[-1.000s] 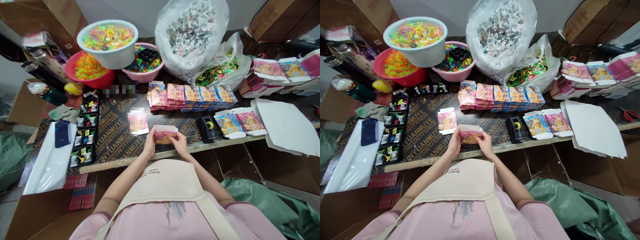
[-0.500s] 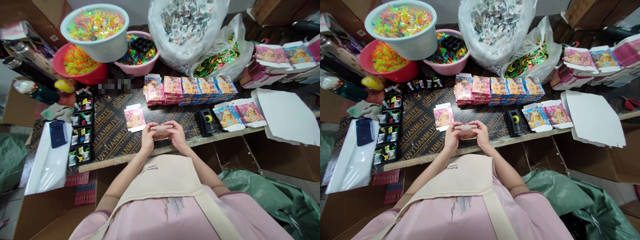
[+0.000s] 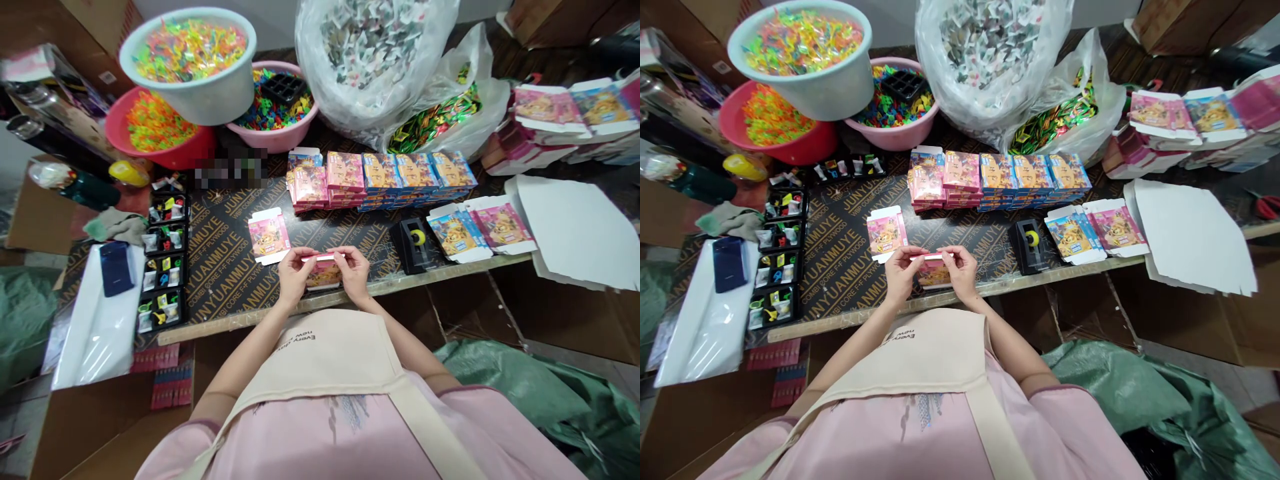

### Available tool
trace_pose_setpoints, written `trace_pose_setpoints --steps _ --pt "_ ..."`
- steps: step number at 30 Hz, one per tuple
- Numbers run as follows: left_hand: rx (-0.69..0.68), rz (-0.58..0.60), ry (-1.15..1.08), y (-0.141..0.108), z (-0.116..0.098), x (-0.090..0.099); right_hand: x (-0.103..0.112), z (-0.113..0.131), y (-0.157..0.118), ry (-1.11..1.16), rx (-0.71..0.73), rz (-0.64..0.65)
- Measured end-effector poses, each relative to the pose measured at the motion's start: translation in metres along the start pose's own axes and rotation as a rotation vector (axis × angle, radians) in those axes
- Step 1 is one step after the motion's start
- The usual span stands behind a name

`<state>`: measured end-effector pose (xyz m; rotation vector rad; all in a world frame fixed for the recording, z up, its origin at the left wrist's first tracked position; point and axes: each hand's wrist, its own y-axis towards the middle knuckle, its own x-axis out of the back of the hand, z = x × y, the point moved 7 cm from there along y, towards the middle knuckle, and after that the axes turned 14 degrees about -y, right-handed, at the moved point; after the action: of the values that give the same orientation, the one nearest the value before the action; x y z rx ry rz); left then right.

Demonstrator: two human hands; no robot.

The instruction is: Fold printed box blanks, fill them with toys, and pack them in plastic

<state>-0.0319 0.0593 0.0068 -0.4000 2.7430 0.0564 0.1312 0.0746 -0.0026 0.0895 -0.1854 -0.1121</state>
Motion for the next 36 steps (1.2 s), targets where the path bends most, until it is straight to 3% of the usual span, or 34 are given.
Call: trace_pose_setpoints --steps 5,11,15,20,24,27,32,34,36 --pt "0.07 0.075 0.091 0.0 0.0 0.009 0.003 0.001 -0.003 -0.004 0.041 0.05" --pt "0.104 0.154 0.134 0.002 -0.004 0.01 0.005 0.002 0.0 -0.012 -0.069 0.191" --pt "-0.097 0.283 0.309 -0.008 -0.02 0.011 0.011 0.005 0.002 -0.002 -0.042 0.265" --pt "-0.394 0.413 0.519 -0.019 -0.032 0.011 0.014 0.008 -0.004 -0.073 0.101 0.323" --pt "-0.405 0.618 0.727 -0.015 -0.019 -0.018 0.024 0.011 -0.012 -0.219 0.194 0.236" --pt "-0.401 0.756 0.849 -0.011 -0.015 -0.043 0.062 0.012 -0.01 -0.383 0.225 0.086" --pt "-0.533 0.686 0.933 0.004 -0.022 -0.057 0.195 -0.016 -0.007 -0.683 0.061 -0.445" --pt "-0.587 0.711 0.992 0.005 -0.016 -0.062 0.231 -0.037 -0.004 -0.755 -0.031 -0.45" --pt "-0.623 0.762 1.072 0.002 -0.007 -0.07 0.246 -0.057 0.003 -0.761 -0.097 -0.339"
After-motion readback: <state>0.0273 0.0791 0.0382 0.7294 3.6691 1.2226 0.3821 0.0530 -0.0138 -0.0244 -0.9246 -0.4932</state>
